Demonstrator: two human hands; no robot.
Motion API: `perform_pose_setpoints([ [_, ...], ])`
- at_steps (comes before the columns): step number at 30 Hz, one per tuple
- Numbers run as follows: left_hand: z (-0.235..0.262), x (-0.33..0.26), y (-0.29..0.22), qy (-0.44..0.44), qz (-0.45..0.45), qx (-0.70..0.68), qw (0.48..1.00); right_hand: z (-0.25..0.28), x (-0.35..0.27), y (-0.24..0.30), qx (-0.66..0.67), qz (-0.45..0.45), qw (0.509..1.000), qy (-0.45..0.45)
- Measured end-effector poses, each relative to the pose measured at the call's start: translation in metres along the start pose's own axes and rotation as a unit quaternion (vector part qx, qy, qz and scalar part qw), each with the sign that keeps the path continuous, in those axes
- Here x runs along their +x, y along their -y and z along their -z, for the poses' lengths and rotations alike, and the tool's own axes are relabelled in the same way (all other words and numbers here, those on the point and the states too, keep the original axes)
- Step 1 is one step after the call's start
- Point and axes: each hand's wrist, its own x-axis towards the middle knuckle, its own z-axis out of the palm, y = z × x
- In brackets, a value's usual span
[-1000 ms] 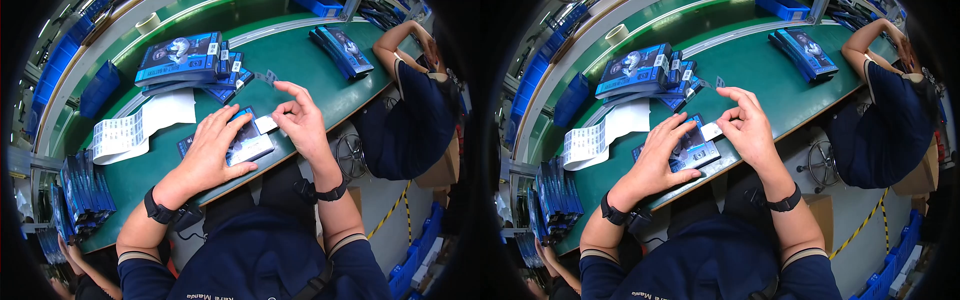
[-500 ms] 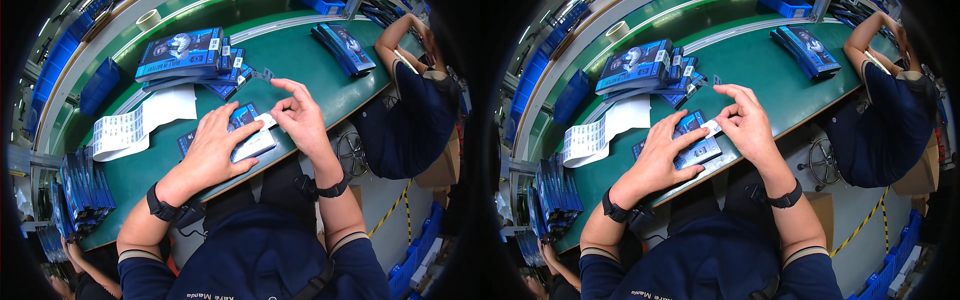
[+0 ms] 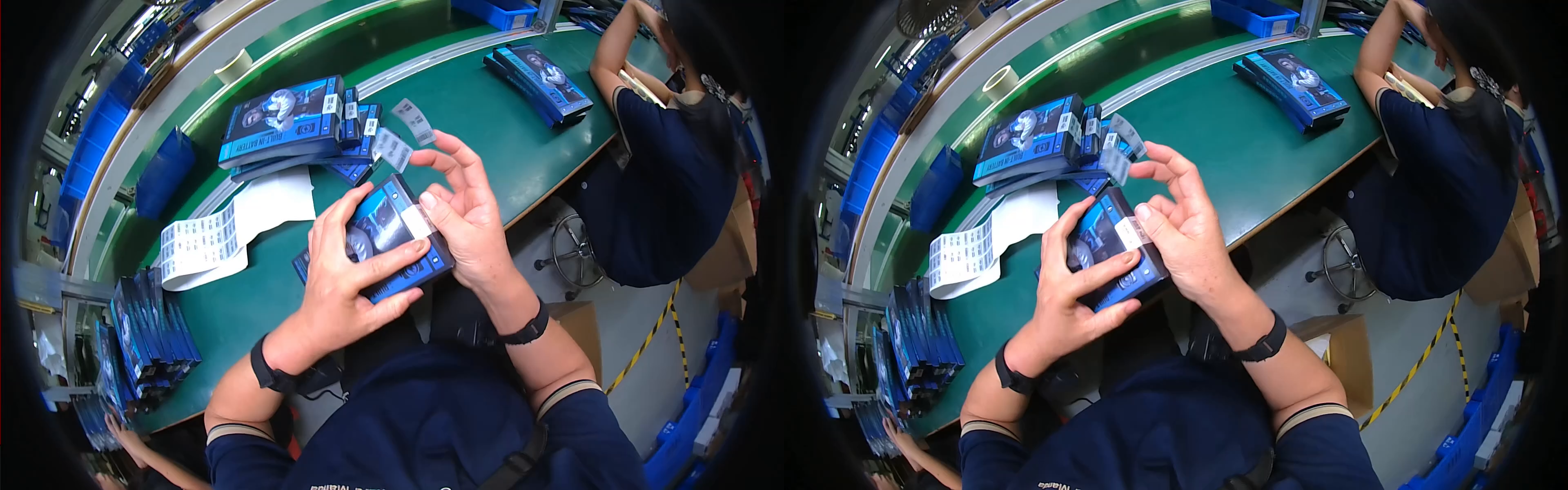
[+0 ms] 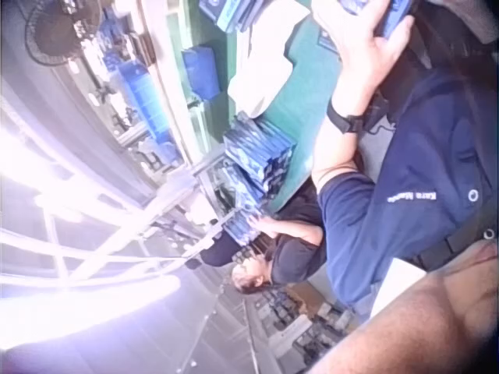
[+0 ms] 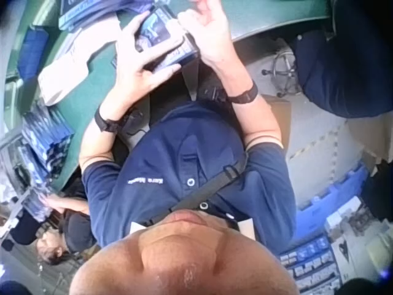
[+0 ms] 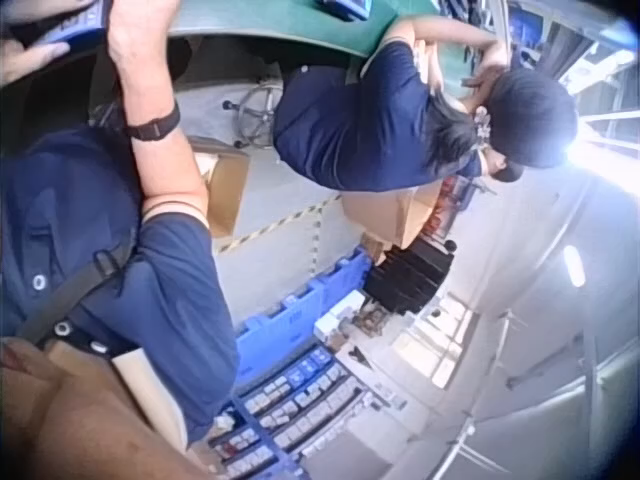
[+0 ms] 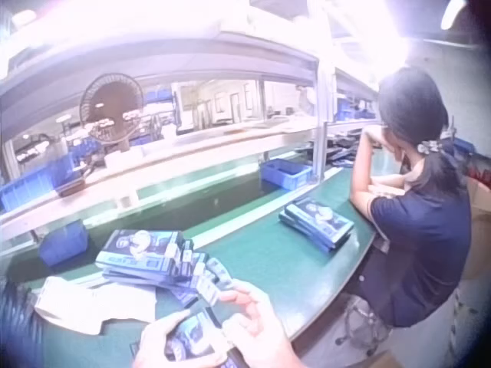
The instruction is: Apply small label stickers to product packaging on an assembly line.
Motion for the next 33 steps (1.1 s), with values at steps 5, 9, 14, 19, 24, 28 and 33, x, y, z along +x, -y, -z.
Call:
perform_pose_setpoints([
  [5, -0.008, 0.004, -0.002, -0.081, -0.053, -0.075, 0.992, -0.022, -0.008, -0.005, 0.274, -0.06, 0.959, 0.032],
  [9, -0.005, 0.016, -0.015, -0.096, -0.05, -0.063, 0.992, -0.029, -0.01, -0.015, 0.337, -0.188, 0.921, 0.052],
  [14, 0.045, 0.06, 0.002, -0.066, -0.045, 0.092, 0.993, 0.012, 0.01, -0.004, -0.245, 0.072, 0.965, 0.066],
  [19, 0.088, 0.116, 0.056, -0.017, -0.03, 0.191, 0.981, 0.102, 0.055, 0.052, -0.656, 0.264, 0.694, -0.135],
  [24, 0.088, 0.132, 0.081, 0.165, 0.094, 0.137, 0.972, 0.179, 0.078, 0.084, -0.77, 0.114, 0.591, -0.212],
  [28, 0.084, 0.122, 0.077, 0.136, 0.077, 0.209, 0.965, 0.212, 0.086, 0.08, -0.76, 0.067, 0.611, -0.211],
  [33, 0.071, 0.108, 0.051, 0.007, -0.038, 0.234, 0.971, 0.22, 0.08, 0.073, -0.729, 0.117, 0.644, -0.201],
])
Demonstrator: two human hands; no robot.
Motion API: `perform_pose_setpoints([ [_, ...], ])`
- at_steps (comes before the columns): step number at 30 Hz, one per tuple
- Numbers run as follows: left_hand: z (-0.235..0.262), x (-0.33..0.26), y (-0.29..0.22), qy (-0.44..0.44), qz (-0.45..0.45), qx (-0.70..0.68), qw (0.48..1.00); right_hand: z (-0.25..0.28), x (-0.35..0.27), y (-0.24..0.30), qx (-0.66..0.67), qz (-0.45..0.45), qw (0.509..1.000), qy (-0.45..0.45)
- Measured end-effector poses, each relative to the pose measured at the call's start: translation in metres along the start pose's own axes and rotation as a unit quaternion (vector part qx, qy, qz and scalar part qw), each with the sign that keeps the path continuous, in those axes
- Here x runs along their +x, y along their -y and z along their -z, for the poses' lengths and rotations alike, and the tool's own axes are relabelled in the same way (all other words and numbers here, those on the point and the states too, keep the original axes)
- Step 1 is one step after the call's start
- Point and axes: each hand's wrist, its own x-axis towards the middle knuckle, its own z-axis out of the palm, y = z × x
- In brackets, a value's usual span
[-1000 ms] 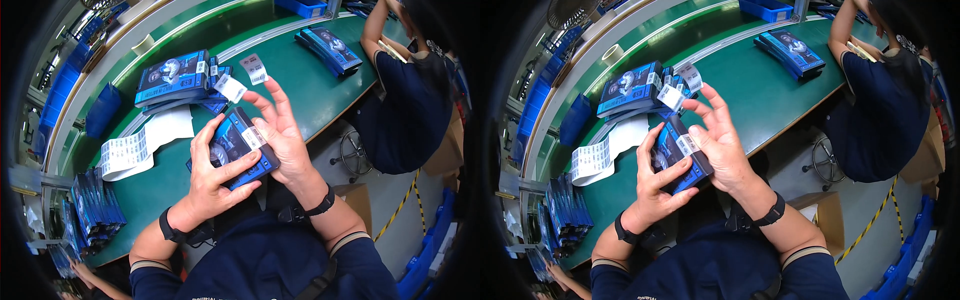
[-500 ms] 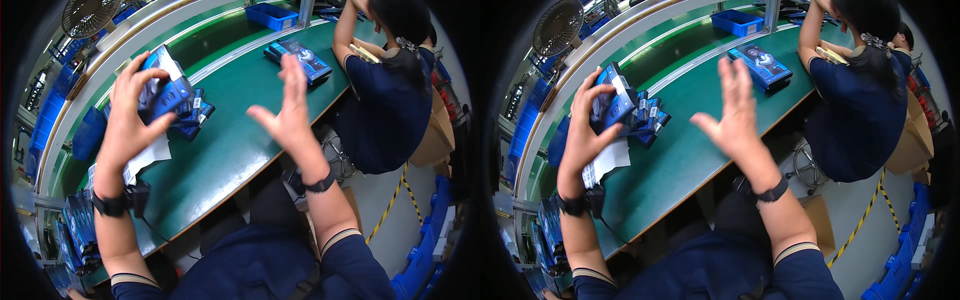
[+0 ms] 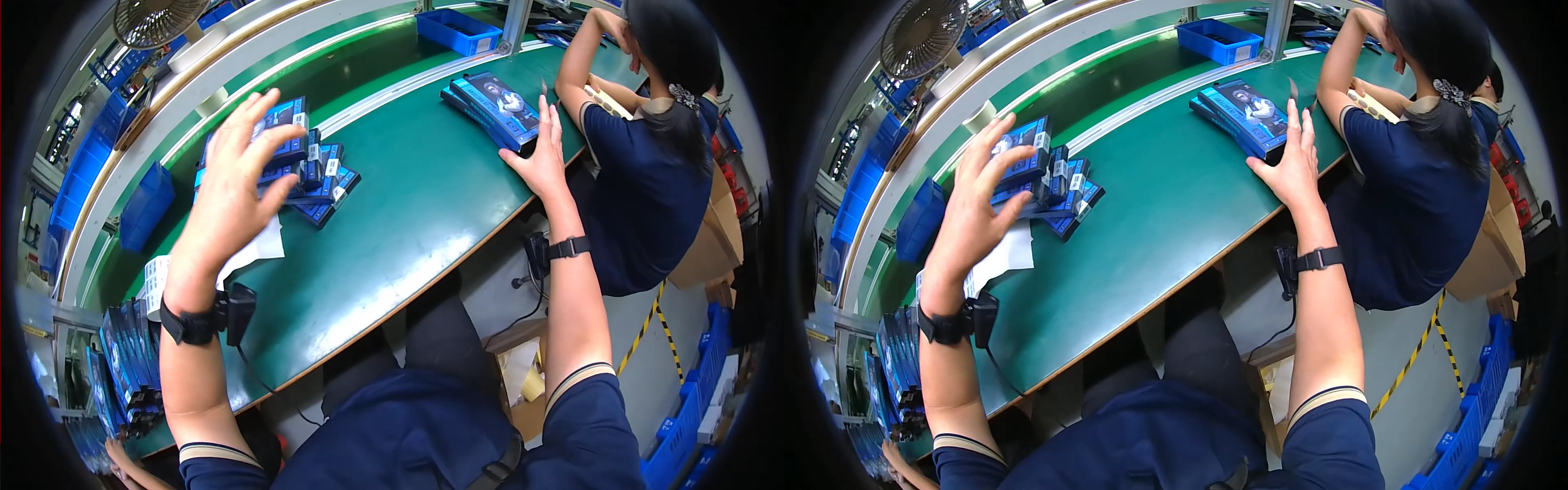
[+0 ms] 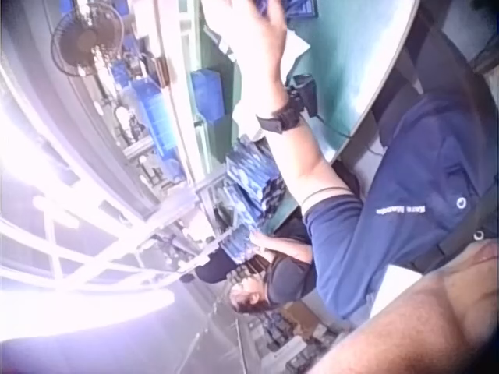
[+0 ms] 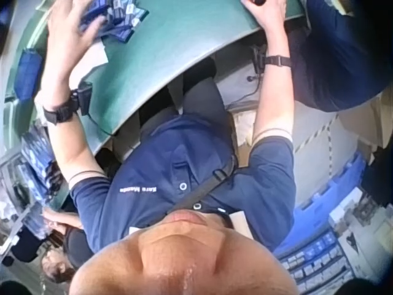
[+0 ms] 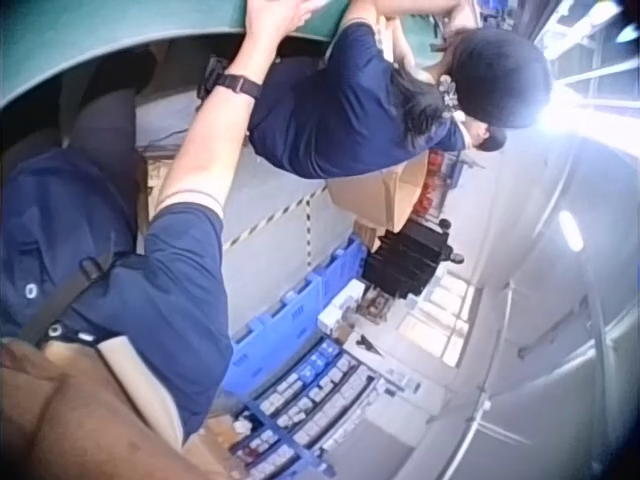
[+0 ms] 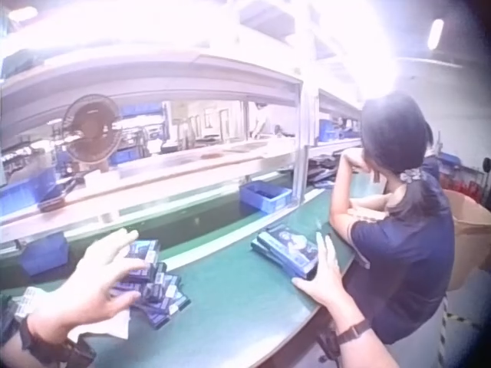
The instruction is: Apply small label stickers to product packaging on an assembly line.
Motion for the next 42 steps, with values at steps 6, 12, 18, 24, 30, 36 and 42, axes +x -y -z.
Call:
perform_pose_setpoints([
  [6, -0.013, -0.018, -0.051, 0.054, -0.063, -0.142, 0.986, 0.027, -0.043, 0.021, 0.131, 0.066, 0.984, 0.097],
  [12, -0.032, -0.025, -0.067, 0.163, -0.084, -0.14, 0.973, 0.056, -0.088, 0.064, 0.215, 0.183, 0.932, 0.229],
  [18, -0.02, -0.046, -0.06, 0.259, -0.059, -0.131, 0.955, 0.047, -0.107, 0.109, 0.31, 0.244, 0.846, 0.358],
  [24, 0.004, -0.073, -0.041, 0.3, 0.047, -0.144, 0.942, 0.021, -0.103, 0.149, 0.34, 0.254, 0.822, 0.38],
  [30, 0.016, -0.101, -0.041, 0.289, 0.101, -0.127, 0.944, 0.022, -0.096, 0.158, 0.422, 0.205, 0.815, 0.34],
  [36, 0.019, -0.104, -0.041, 0.306, 0.077, -0.079, 0.946, 0.022, -0.104, 0.173, 0.599, 0.05, 0.755, 0.262],
  [42, -0.006, -0.092, -0.065, 0.152, 0.044, -0.137, 0.978, 0.029, -0.111, 0.189, 0.623, -0.108, 0.742, 0.221],
])
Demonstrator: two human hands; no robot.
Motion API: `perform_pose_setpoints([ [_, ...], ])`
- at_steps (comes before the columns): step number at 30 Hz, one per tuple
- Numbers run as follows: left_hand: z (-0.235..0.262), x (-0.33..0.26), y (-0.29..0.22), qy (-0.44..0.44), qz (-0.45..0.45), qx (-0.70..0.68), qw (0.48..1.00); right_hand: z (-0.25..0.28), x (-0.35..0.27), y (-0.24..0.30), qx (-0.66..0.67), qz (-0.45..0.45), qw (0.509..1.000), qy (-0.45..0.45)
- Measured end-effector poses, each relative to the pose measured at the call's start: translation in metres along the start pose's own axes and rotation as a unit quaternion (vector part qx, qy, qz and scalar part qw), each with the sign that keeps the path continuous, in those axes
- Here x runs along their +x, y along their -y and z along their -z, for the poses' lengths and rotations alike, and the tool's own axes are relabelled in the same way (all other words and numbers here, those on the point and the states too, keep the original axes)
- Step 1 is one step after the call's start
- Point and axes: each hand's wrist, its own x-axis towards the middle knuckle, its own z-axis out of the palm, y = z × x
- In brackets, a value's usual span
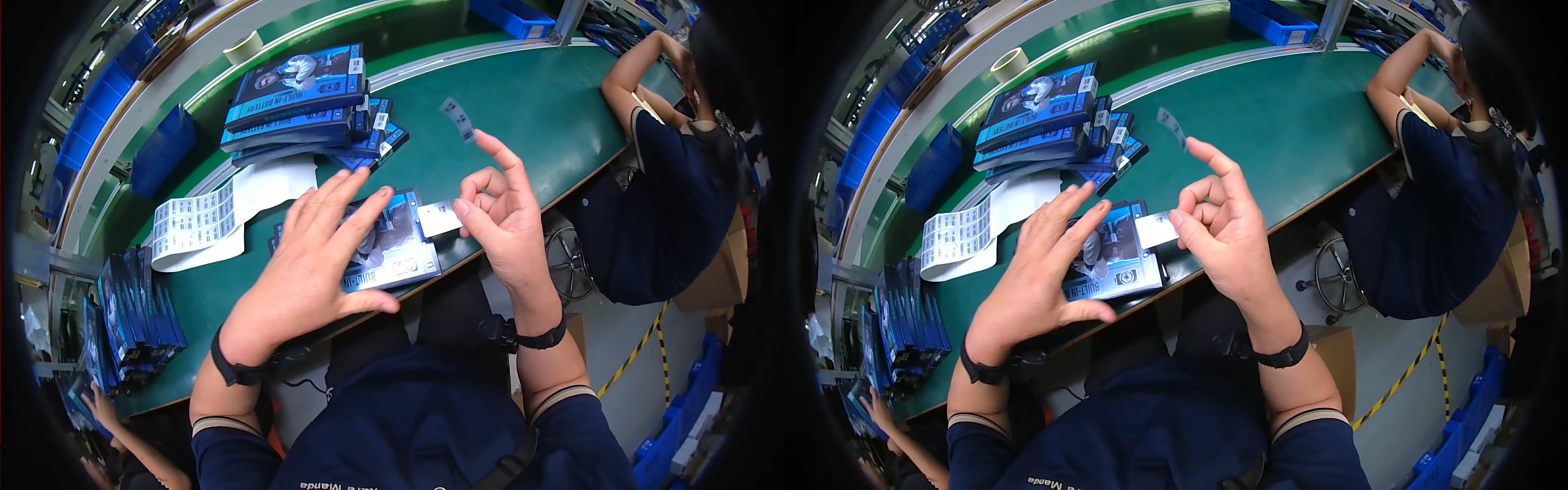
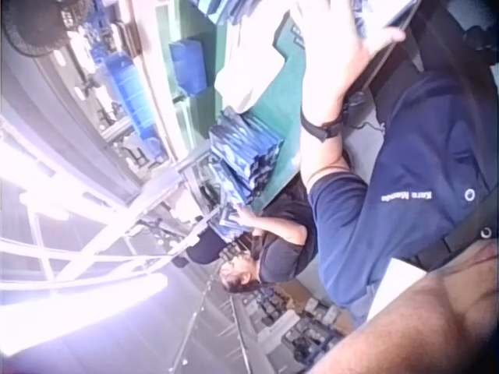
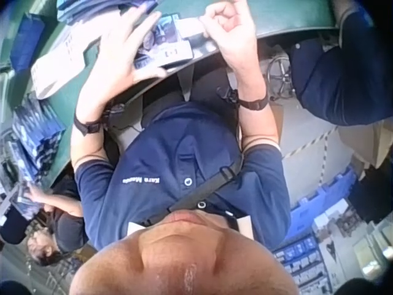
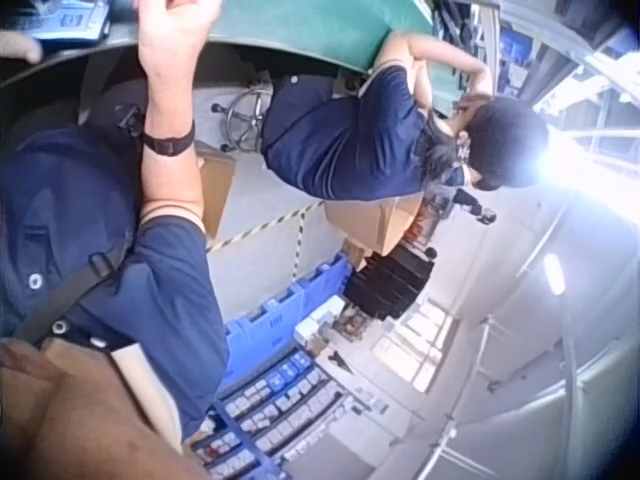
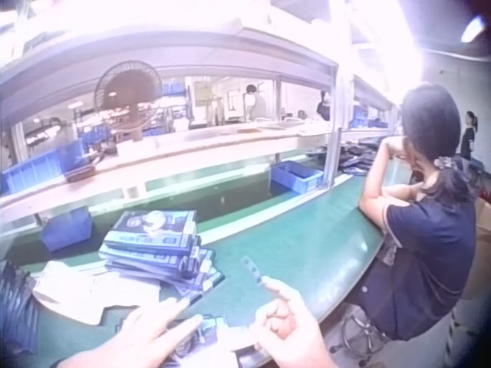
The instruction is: Apply small label stickers to product packaging on an assembly line.
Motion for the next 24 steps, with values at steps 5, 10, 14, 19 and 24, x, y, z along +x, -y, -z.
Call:
perform_pose_setpoints([
  [5, -0.016, 0.012, -0.006, -0.037, -0.019, -0.084, 0.996, 0.001, -0.001, 0.001, -0.016, -0.027, 0.999, 0.019],
  [10, -0.018, 0.012, -0.005, -0.037, -0.014, -0.101, 0.994, 0.001, -0.002, 0.0, -0.005, -0.049, 0.999, 0.009],
  [14, -0.019, 0.01, -0.004, -0.032, -0.007, -0.097, 0.995, -0.003, -0.003, -0.002, -0.018, -0.045, 0.999, 0.006],
  [19, -0.019, 0.011, -0.003, -0.032, -0.009, -0.09, 0.995, -0.005, -0.004, -0.004, -0.028, -0.038, 0.999, -0.001],
  [24, -0.018, 0.011, -0.005, -0.015, -0.011, -0.084, 0.996, -0.003, -0.006, -0.008, -0.032, -0.039, 0.999, 0.001],
])
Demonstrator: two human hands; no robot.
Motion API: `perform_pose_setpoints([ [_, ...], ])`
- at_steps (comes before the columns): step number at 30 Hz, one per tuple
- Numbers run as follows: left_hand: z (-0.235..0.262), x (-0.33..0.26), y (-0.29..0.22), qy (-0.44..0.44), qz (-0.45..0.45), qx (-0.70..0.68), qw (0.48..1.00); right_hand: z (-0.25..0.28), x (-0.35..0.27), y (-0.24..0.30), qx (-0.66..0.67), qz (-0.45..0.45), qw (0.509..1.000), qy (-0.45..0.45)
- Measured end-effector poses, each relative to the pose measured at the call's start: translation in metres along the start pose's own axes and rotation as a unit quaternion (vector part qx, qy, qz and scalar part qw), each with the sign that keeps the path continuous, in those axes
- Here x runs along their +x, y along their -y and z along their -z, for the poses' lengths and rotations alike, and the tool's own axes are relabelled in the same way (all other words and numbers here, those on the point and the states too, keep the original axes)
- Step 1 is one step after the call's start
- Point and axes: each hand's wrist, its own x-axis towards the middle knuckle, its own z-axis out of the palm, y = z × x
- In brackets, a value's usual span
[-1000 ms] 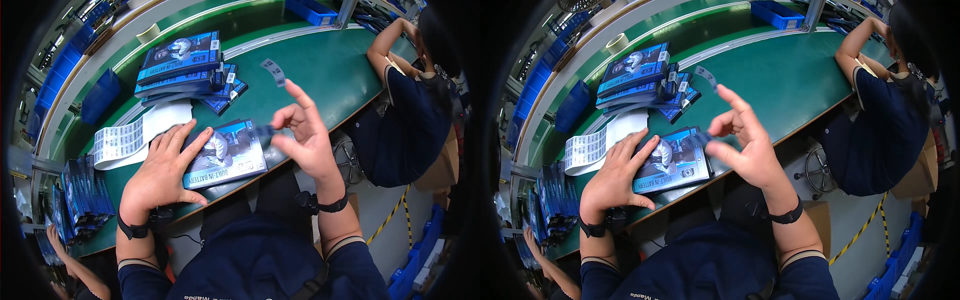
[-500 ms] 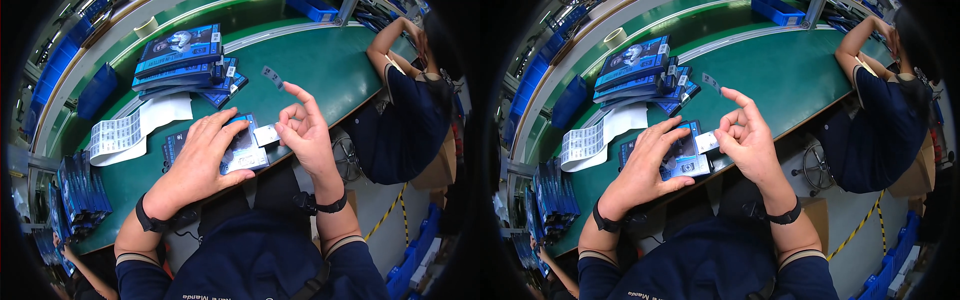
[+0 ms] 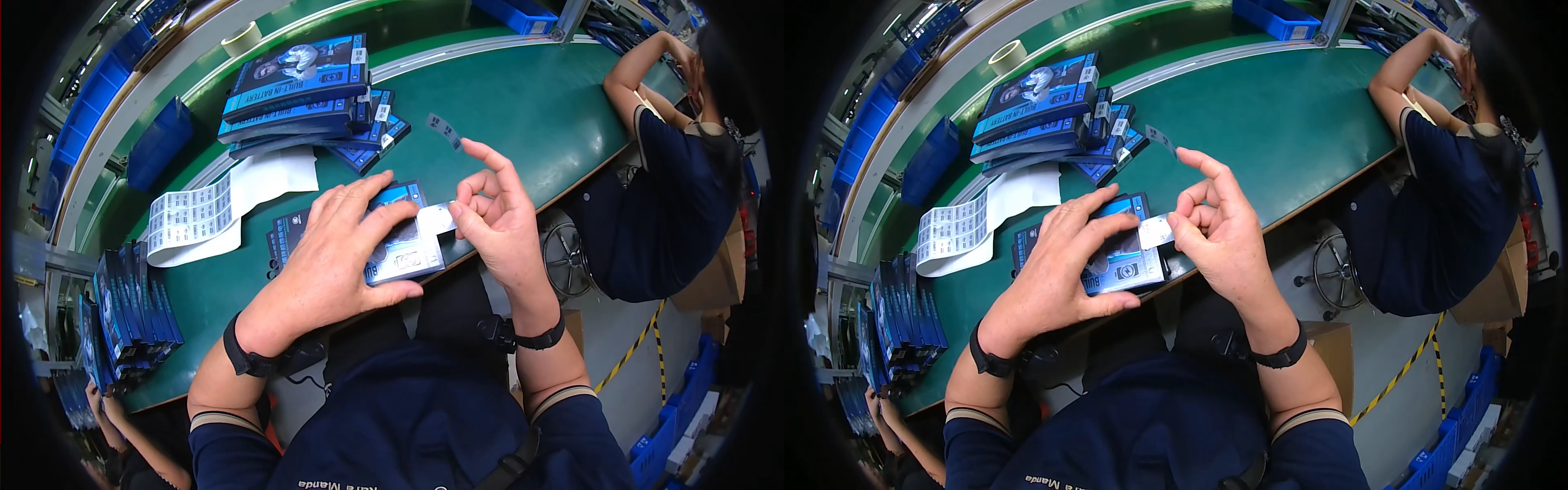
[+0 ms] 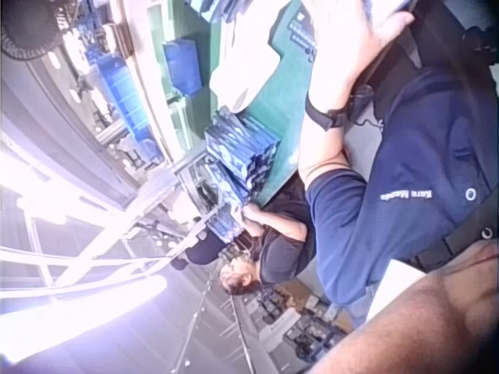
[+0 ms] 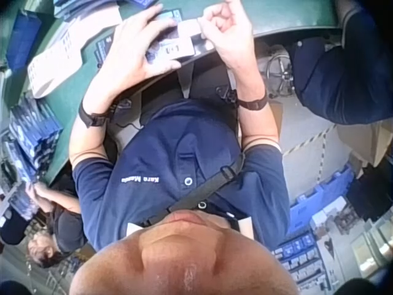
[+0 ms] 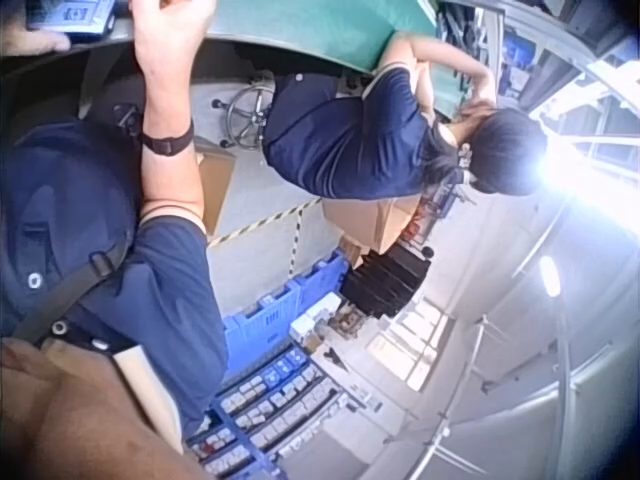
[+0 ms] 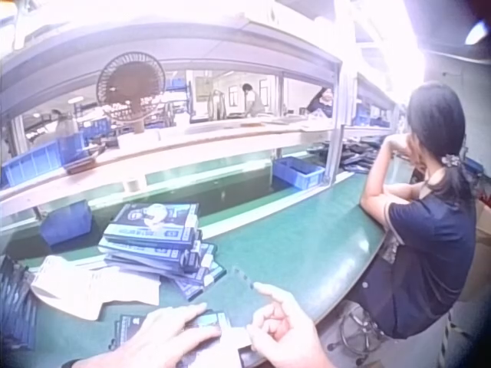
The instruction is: Apply small label stickers to product packaging on an assembly line.
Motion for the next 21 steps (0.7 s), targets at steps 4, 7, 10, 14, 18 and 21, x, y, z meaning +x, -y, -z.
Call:
perform_pose_setpoints([
  [4, -0.001, 0.001, 0.0, 0.008, -0.005, 0.007, 1.0, 0.004, 0.0, -0.006, -0.045, 0.001, 0.999, 0.007],
  [7, -0.001, 0.001, -0.001, -0.007, -0.012, -0.01, 1.0, 0.007, 0.001, -0.009, -0.242, 0.075, 0.967, -0.024],
  [10, 0.002, 0.0, -0.005, -0.011, -0.017, 0.01, 1.0, 0.004, -0.001, -0.009, -0.138, 0.064, 0.988, -0.04],
  [14, 0.003, -0.003, -0.011, -0.044, -0.029, 0.018, 0.998, -0.012, -0.006, -0.008, 0.036, 0.017, 0.999, -0.018],
  [18, 0.0, -0.007, -0.019, -0.121, -0.086, -0.008, 0.989, -0.037, -0.009, -0.002, 0.292, 0.031, 0.955, 0.037],
  [21, 0.001, -0.005, -0.025, -0.135, -0.118, -0.007, 0.984, -0.048, -0.021, 0.006, 0.397, -0.037, 0.916, 0.043],
])
